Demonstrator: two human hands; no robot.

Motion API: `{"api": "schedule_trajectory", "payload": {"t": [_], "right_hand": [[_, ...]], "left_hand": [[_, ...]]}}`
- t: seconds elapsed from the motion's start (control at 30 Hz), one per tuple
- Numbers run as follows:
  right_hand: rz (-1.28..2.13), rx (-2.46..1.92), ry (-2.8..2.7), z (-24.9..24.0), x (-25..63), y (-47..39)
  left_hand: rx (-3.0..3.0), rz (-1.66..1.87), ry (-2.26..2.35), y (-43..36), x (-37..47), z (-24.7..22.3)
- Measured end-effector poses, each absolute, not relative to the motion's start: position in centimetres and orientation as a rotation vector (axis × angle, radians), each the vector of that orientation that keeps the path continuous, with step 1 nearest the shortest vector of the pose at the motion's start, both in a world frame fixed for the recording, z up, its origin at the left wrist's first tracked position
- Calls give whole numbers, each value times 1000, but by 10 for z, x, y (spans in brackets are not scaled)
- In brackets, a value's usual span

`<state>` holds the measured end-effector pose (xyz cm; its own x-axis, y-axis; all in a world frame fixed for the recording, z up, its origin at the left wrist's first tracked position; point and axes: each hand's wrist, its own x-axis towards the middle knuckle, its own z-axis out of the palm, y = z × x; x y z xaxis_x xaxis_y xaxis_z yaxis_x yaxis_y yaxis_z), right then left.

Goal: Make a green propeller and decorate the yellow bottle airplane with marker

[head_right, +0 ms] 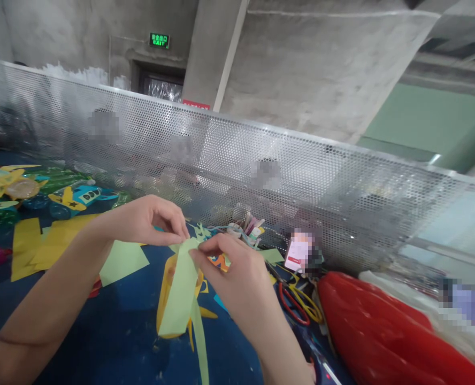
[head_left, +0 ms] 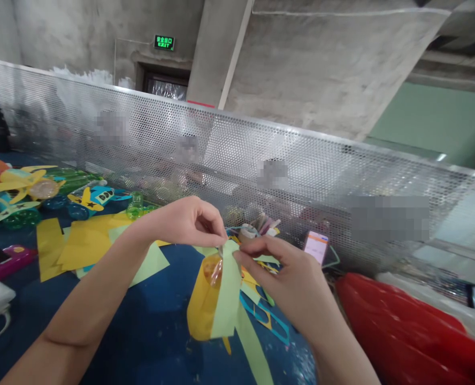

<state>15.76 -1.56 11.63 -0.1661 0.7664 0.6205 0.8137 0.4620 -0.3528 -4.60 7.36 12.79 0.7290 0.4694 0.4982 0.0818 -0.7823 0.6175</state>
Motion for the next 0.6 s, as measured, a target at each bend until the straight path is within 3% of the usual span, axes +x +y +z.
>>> {"api": "schedule_trajectory", "payload": {"t": [0.6], "right_hand": [[-85, -1320, -1942, 116, 157, -19]], "left_hand": [[2246, 817, 364, 81, -45, 126]]}}
